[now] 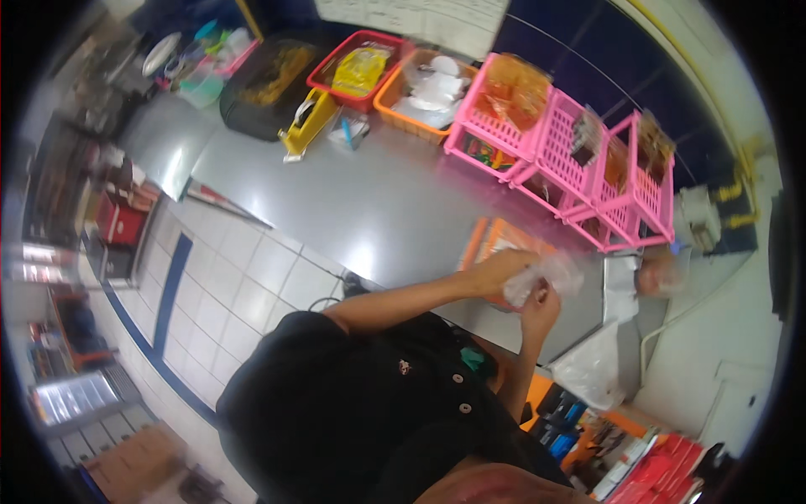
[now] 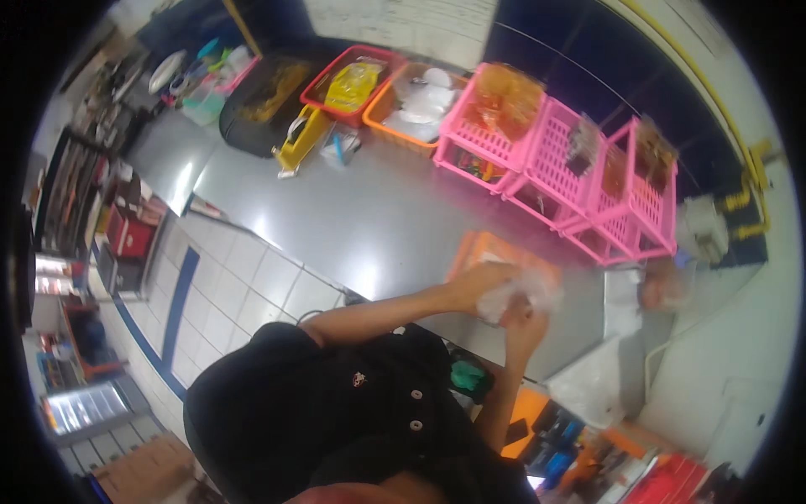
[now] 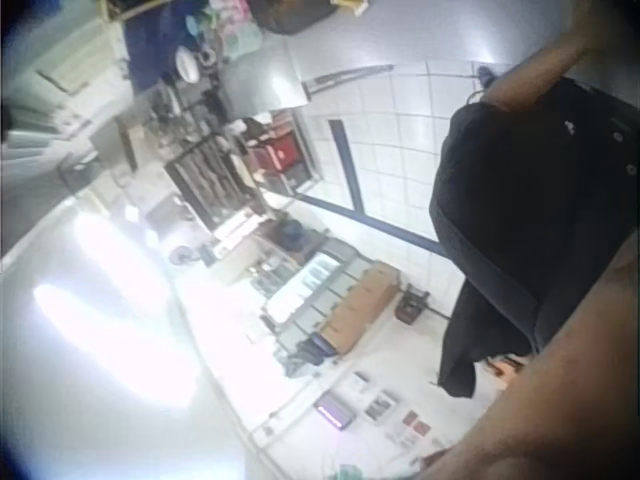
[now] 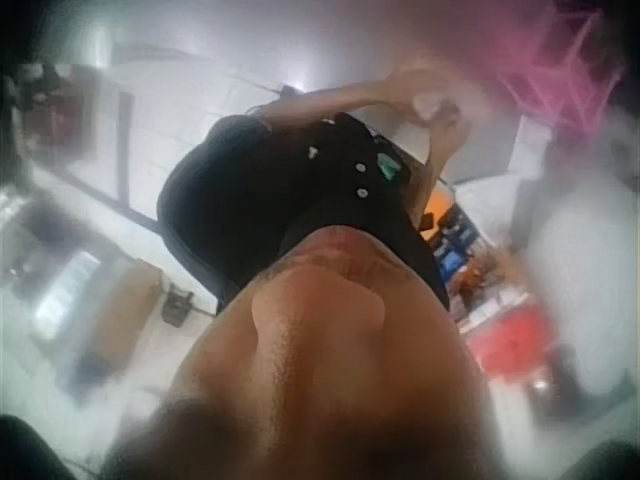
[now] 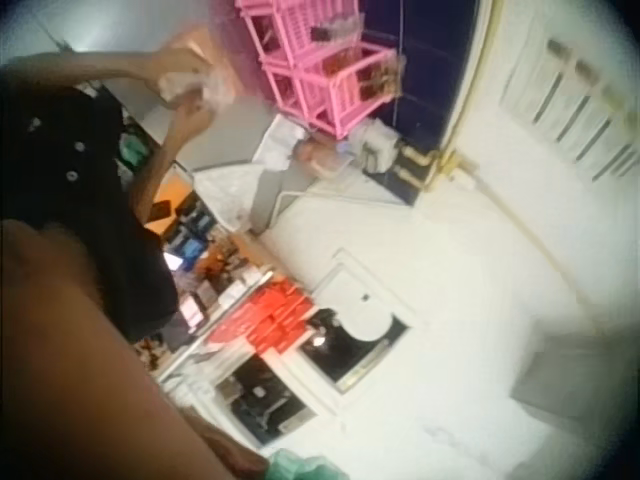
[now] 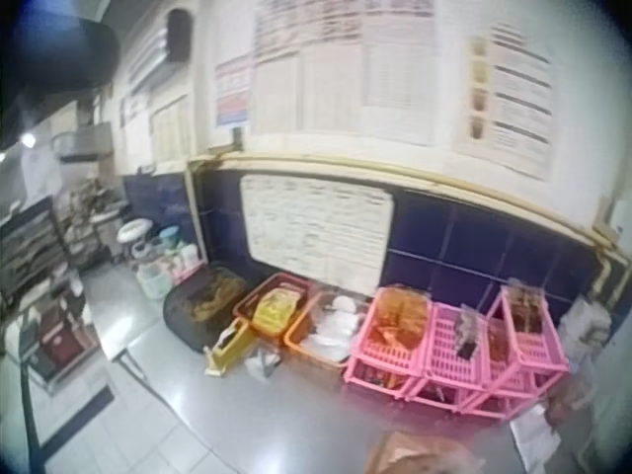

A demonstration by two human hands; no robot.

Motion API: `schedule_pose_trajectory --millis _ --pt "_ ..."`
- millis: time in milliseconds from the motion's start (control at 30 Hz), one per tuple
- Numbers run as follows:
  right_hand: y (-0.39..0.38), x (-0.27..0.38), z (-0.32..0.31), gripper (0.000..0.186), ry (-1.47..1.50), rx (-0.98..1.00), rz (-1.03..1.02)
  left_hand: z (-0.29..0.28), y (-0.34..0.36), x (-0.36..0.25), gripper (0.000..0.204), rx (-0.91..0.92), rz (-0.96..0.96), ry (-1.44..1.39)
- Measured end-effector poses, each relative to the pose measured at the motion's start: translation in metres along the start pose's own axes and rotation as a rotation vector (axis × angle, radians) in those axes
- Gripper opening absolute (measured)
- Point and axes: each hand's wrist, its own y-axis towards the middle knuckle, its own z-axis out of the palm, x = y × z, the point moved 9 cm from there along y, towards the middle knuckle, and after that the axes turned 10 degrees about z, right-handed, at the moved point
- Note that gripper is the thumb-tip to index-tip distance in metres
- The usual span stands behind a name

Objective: The person places several food boxes into a plastic bag, ties it, and then prepares a small portion of food by placing it in a separate bag and adding a liquid from a bottle.

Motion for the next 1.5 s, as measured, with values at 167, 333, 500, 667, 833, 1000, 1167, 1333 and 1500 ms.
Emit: schedule_pose_trajectory --millis 167,333,500,667,833,1000,1167,1333,1500 --pt "0.005 -0.067 -0.073 0.045 -0.226 -0.594 -0.443 0.029 -0.055 -0.052 0.039 0.494 0.362 0.553" --pt "-0.032 -0.03 -0.057 0.039 -0.352 -1.135 0.004 -0.11 -0.155 -0.122 0.035 0.42 0.276 0.633" --pt "-0.012 0.045 0.17 0.026 0.042 -0.555 -0.123 -0.299 -0.283 -0.214 0.03 0.052 0.128 0.745" --pt "-0.123 0.193 0.511 0.016 0.373 0.372 0.002 -0.426 -0.414 -0.352 0.029 -0.407 0.216 0.874" --pt "-0.306 0.335 0.673 0.018 0.077 0.991 -0.422 -0.523 -0.548 -0.42 0.032 -0.945 0.322 0.744" --pt "-0.402 0.393 0.797 0.016 -0.024 1.318 -0.401 -0.597 -0.67 -0.455 0.032 -1.16 0.317 0.679" --pt "-0.451 0.507 0.917 0.024 -0.016 1.373 -0.366 -0.72 -0.785 -0.497 0.036 -1.31 0.331 0.732" --pt "-0.574 0.637 1.034 0.018 0.022 1.458 -0.57 -0.791 -0.943 -0.545 0.038 -1.694 0.284 0.563" --pt "-0.732 0.78 1.127 0.018 -0.231 1.534 -1.062 -0.853 -1.067 -0.573 0.058 -1.994 0.686 0.113"
